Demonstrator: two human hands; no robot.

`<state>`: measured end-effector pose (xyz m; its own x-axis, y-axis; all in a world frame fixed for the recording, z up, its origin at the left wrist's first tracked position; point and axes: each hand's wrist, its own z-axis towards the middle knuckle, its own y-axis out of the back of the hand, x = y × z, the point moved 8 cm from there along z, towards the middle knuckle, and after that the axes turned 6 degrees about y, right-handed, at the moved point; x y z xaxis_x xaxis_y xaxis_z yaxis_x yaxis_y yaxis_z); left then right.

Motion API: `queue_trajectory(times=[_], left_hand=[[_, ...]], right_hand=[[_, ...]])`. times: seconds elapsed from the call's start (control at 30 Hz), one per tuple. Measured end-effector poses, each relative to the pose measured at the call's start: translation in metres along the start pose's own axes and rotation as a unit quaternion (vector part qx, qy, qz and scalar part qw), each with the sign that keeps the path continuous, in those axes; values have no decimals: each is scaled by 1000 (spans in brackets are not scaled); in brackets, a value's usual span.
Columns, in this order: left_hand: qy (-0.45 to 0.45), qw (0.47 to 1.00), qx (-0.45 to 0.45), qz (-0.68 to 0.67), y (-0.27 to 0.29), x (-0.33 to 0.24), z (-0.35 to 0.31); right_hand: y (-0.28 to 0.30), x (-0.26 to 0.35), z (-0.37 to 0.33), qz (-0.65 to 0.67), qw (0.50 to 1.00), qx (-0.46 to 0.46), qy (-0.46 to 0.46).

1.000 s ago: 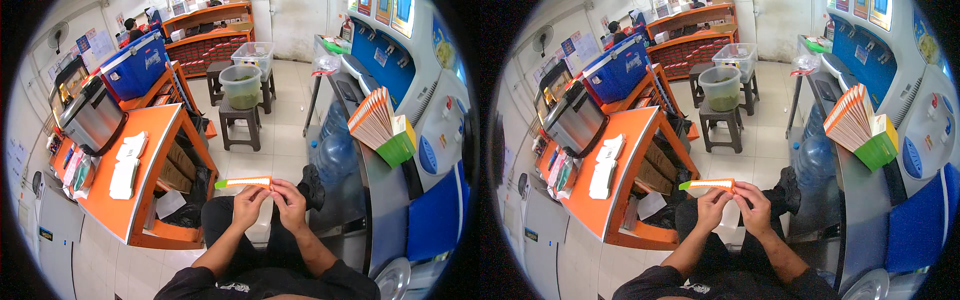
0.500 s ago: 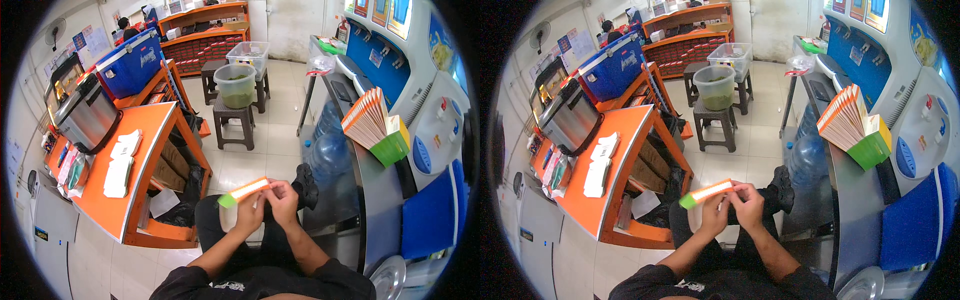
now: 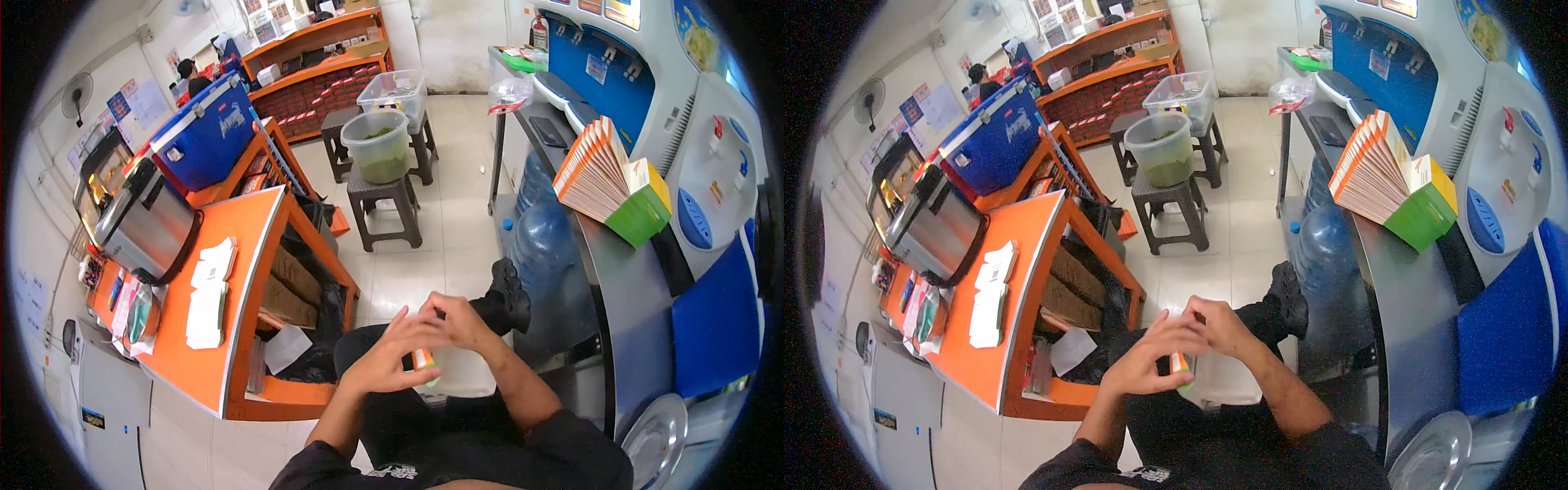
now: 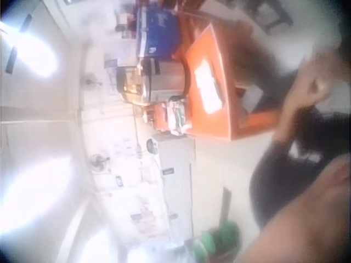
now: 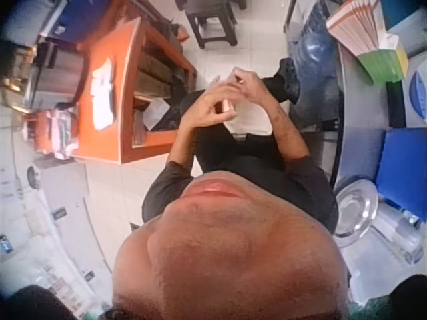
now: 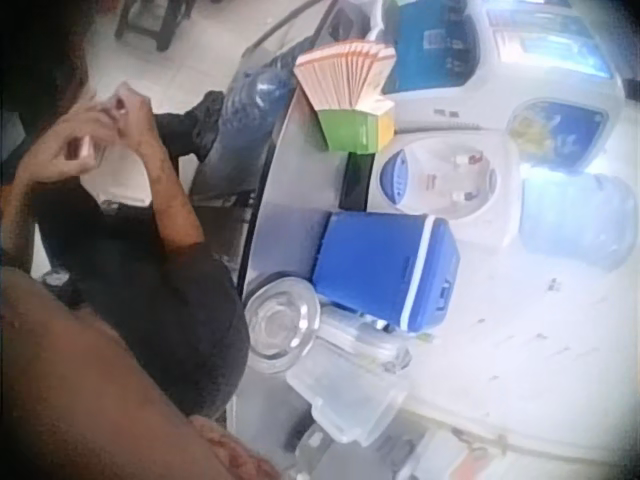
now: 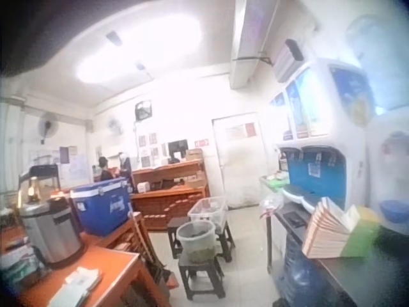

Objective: The person assembles cardboard food boxes by hand, folding the flaps and interlocking the tabs to form the box shape, and places them onto a stack on a metal table.

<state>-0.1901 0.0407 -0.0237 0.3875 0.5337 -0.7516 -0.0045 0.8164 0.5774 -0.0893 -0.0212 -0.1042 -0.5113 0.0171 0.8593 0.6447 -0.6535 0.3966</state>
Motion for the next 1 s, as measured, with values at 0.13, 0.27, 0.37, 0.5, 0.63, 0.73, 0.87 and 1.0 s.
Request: queue_trajectory(times=[0.13,0.27,0.37,0.5,0.63,0.73,0.87,1.0], left_hand=[[10,994,112,9,-19,19,-17],[91,969,-215,-84,23,65,-23],[200,877,-387,-202,36,110,-49],[183,862,-435,-184,29,108,-47],[178,853,-458,-178,32,107,-46],[209,875,-420,-117,32,109,-43],[187,888,-380,-179,30,106,-36],[205,875,-397,-188,30,103,-33]], right_hand=[[-13,-2,-5,57,998,27,10],[9,17,-15,195,979,-57,-14],[2,44,-20,191,982,-8,-7],[-5,56,-17,80,993,-63,62],[-12,50,-15,61,994,-76,50],[-4,53,-15,-37,981,-157,106],[4,51,-16,-81,973,-193,94],[4,56,-16,-27,973,-194,120]])
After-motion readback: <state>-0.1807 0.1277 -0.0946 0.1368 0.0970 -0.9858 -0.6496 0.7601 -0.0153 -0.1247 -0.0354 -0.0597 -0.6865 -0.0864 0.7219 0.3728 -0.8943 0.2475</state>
